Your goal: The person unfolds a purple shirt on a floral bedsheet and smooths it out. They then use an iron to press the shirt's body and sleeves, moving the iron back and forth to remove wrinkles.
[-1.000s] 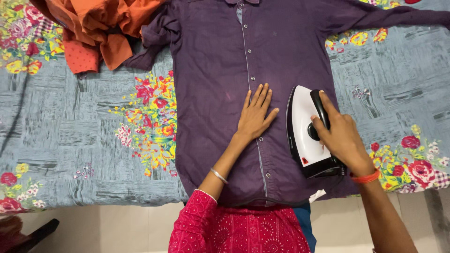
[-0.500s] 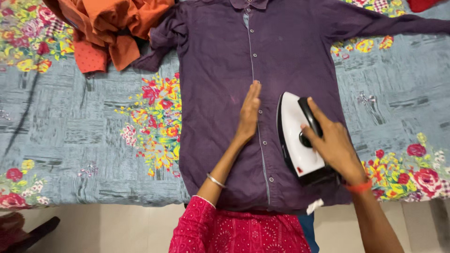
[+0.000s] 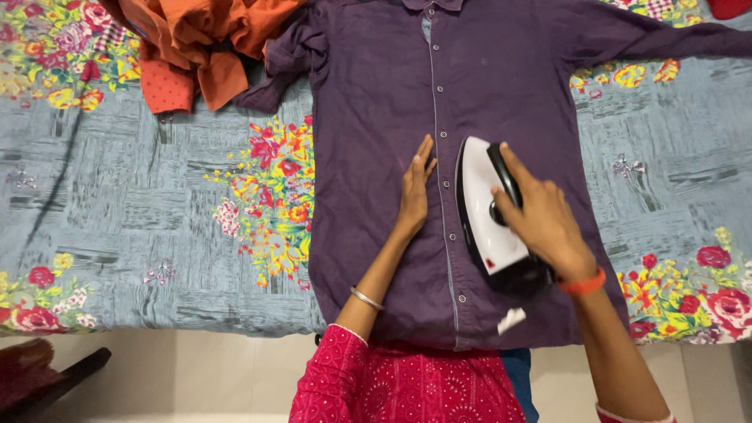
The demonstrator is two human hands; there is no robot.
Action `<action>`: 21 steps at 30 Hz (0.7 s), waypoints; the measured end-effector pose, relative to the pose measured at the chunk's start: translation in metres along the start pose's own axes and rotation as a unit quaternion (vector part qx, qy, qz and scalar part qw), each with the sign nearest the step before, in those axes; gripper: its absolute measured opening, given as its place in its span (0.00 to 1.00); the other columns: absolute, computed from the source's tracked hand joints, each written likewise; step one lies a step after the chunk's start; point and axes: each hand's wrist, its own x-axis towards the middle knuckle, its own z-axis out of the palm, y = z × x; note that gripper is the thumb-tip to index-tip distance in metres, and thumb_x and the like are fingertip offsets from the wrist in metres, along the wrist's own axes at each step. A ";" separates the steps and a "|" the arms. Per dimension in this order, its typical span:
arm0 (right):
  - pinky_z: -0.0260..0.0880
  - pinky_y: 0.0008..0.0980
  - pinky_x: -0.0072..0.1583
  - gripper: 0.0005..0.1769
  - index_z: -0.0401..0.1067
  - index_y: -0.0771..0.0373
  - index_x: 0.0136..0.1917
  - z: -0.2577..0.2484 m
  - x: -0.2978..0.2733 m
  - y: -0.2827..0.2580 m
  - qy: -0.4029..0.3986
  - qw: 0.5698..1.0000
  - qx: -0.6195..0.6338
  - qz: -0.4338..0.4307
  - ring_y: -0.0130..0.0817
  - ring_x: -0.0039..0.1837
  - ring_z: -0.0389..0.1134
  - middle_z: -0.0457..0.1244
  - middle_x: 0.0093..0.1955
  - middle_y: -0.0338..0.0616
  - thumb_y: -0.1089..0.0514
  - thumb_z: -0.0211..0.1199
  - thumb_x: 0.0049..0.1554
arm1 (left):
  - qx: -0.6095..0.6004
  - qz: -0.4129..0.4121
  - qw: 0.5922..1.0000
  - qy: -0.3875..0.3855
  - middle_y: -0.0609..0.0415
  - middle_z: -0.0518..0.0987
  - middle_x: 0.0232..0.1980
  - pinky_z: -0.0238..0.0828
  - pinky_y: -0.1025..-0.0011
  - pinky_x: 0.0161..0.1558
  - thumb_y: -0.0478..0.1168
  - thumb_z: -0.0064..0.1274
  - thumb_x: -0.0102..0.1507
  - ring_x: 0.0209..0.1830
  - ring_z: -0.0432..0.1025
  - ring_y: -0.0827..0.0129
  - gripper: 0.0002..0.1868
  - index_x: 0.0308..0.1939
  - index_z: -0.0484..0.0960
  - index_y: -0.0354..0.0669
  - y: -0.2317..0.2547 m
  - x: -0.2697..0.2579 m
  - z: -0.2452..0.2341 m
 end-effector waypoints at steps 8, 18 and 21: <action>0.66 0.60 0.47 0.36 0.59 0.54 0.79 0.011 0.009 0.001 0.029 1.000 0.006 -0.002 0.69 0.41 0.69 0.65 0.33 0.69 0.51 0.60 0.59 | 0.156 0.028 0.987 0.004 0.42 0.64 0.80 0.51 0.63 0.79 0.51 0.22 0.77 0.81 0.57 0.52 0.33 0.72 0.69 0.28 0.016 -0.005 0.008; 0.66 0.60 0.48 0.38 0.58 0.51 0.81 0.011 0.031 -0.004 0.048 0.998 -0.016 -0.027 0.69 0.43 0.68 0.66 0.34 0.67 0.51 0.61 0.58 | 0.183 0.032 0.982 0.007 0.42 0.63 0.80 0.52 0.61 0.79 0.52 0.21 0.77 0.81 0.57 0.50 0.33 0.71 0.69 0.28 0.014 -0.004 0.007; 0.67 0.57 0.45 0.37 0.59 0.49 0.80 0.008 0.010 -0.006 0.026 1.000 0.003 0.007 0.64 0.41 0.70 0.66 0.32 0.64 0.50 0.60 0.59 | 0.143 0.025 0.989 0.007 0.41 0.61 0.80 0.58 0.62 0.77 0.52 0.21 0.77 0.80 0.58 0.50 0.33 0.72 0.66 0.28 0.010 -0.002 0.008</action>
